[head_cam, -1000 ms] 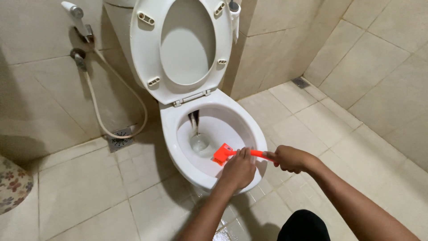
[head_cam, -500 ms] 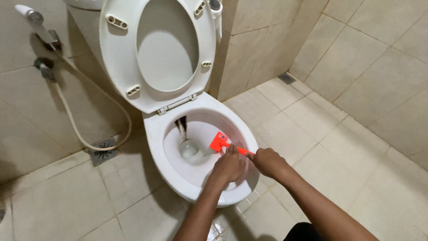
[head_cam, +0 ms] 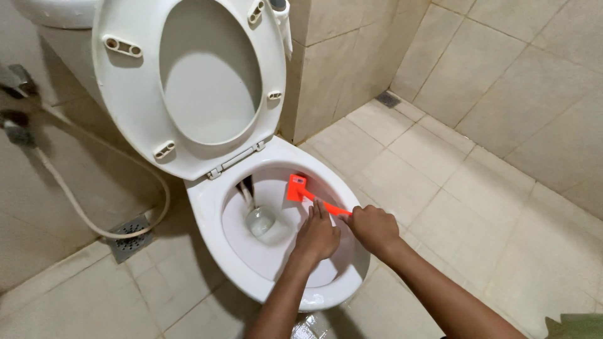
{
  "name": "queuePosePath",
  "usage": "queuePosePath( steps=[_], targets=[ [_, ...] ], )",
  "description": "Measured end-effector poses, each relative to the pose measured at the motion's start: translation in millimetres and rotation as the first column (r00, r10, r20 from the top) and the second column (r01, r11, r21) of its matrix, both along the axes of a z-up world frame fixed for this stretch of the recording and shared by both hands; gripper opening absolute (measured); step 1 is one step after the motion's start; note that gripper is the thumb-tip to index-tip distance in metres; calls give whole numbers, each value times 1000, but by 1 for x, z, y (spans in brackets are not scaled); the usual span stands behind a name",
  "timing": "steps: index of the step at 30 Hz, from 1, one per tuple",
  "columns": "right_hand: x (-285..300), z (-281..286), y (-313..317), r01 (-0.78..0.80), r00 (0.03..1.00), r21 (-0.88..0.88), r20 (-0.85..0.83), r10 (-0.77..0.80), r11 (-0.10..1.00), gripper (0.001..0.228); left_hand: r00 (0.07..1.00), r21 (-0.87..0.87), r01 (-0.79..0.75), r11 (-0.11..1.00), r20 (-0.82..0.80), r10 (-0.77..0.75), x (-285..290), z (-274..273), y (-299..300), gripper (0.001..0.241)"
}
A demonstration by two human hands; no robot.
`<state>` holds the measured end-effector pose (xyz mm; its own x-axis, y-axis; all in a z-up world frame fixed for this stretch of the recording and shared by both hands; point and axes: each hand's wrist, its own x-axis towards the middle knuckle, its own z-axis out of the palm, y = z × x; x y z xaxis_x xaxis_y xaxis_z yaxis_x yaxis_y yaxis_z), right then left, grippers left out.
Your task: The person scrubs the inside of a white toilet bowl using an orange toilet brush. They hold the brush with both hands and scrub the rim and the water surface while sitting on the floor.
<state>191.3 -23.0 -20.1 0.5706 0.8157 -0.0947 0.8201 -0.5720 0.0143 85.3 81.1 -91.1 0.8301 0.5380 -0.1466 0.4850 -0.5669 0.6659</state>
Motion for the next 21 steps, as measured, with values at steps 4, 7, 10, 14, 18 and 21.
queuePosePath(
  steps=[4, 7, 10, 14, 18, 21],
  targets=[
    [-5, 17, -10, 56, 998, -41, -39, -58, 998, 55, 999, -13, 53, 998, 7, -53, -4, 6, -3, 87],
    [-10, 26, -23, 99, 994, -80, -40, -103, 992, 54, 991, -20, 133, 991, 39, -132, -10, 18, -11, 86],
    [-12, 21, -33, 119, 992, -87, -41, -123, 989, 56, 973, -6, 227, 974, -32, -227, -13, 22, -14, 90],
    [-16, 9, -24, 131, 991, -57, -30, -133, 990, 55, 961, 41, 272, 961, -68, -269, -16, 18, -2, 84],
    [-24, 6, -7, 147, 988, -32, -33, -148, 989, 57, 964, 40, 241, 970, -125, -235, -20, 19, 14, 86],
    [-26, 1, -9, 184, 981, -20, -53, -185, 983, 56, 947, 58, 305, 951, -123, -296, -21, 12, 19, 87]
  ],
)
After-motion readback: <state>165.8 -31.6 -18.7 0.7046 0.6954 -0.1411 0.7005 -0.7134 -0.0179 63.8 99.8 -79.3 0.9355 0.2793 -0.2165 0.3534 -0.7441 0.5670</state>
